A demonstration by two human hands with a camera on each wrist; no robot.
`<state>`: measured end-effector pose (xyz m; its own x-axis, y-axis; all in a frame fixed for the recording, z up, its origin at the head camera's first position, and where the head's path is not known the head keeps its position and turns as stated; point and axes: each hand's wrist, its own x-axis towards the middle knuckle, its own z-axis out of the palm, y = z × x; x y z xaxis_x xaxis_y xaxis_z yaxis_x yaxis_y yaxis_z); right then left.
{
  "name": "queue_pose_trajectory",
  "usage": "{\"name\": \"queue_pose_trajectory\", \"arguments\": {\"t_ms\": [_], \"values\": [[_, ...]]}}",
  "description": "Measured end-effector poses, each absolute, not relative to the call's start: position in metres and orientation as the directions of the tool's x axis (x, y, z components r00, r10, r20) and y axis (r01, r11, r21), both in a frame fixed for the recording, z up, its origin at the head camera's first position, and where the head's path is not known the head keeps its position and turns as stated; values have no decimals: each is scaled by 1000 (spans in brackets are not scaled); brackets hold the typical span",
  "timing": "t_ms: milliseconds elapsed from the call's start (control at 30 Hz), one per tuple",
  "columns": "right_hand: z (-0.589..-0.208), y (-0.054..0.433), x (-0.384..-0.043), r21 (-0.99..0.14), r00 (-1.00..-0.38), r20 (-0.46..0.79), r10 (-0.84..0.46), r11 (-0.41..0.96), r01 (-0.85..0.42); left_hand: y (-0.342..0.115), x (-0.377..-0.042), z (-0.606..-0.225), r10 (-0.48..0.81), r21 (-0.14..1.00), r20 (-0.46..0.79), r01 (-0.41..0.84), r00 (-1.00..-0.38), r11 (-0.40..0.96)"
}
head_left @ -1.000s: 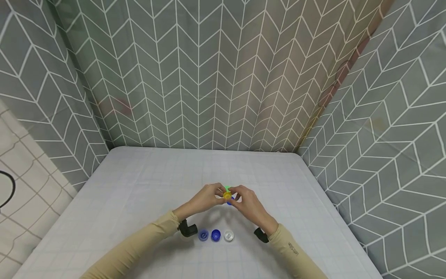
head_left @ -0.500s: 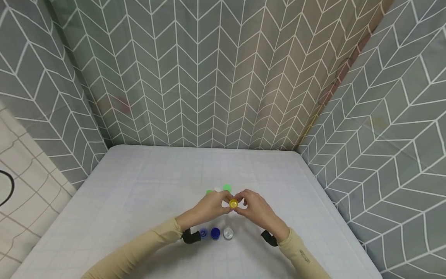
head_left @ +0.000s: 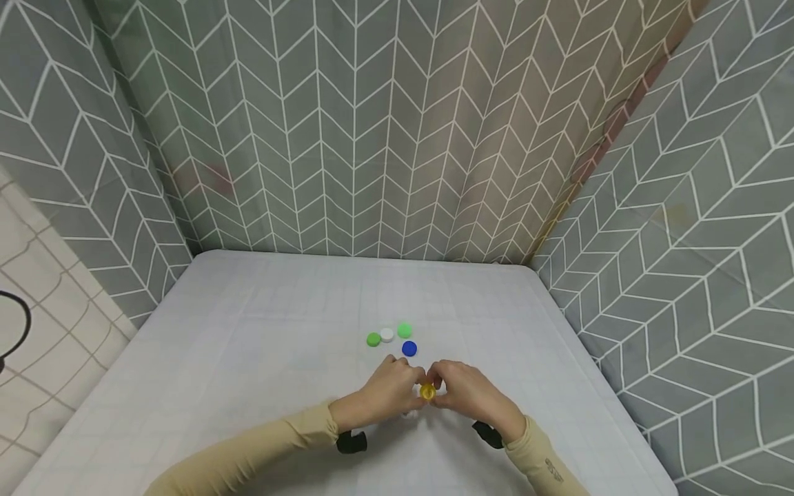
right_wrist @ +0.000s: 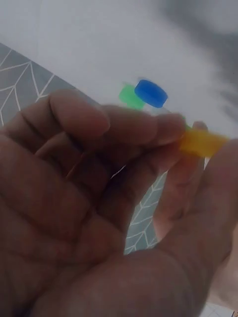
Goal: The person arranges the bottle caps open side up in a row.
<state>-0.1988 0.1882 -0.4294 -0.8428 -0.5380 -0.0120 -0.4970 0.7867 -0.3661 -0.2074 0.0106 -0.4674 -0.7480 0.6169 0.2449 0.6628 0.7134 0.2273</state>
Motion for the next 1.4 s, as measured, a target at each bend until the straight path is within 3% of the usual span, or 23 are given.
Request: {"name": "queue_pose_trajectory", "arguments": {"t_ms": [333,767,1000,1400], "values": [[-442,191,-196,-403,-830,-122,-544,792,-459,22,-201,-482,646,97,225,676,-729,730],[-456,189,-196,-392,-815,-152,-560,791,-470,23,-197,-485,650,83,164,667,-742,740],[-453,191,-197,-411,-814,-147,-562,783,-466,21,-199,-478,655,177,118,665,-746,725],[-437,194,-207,-453,-776,-75,-627,714,-533,2,-210,-457,695,459,42,632,-718,625]]}}
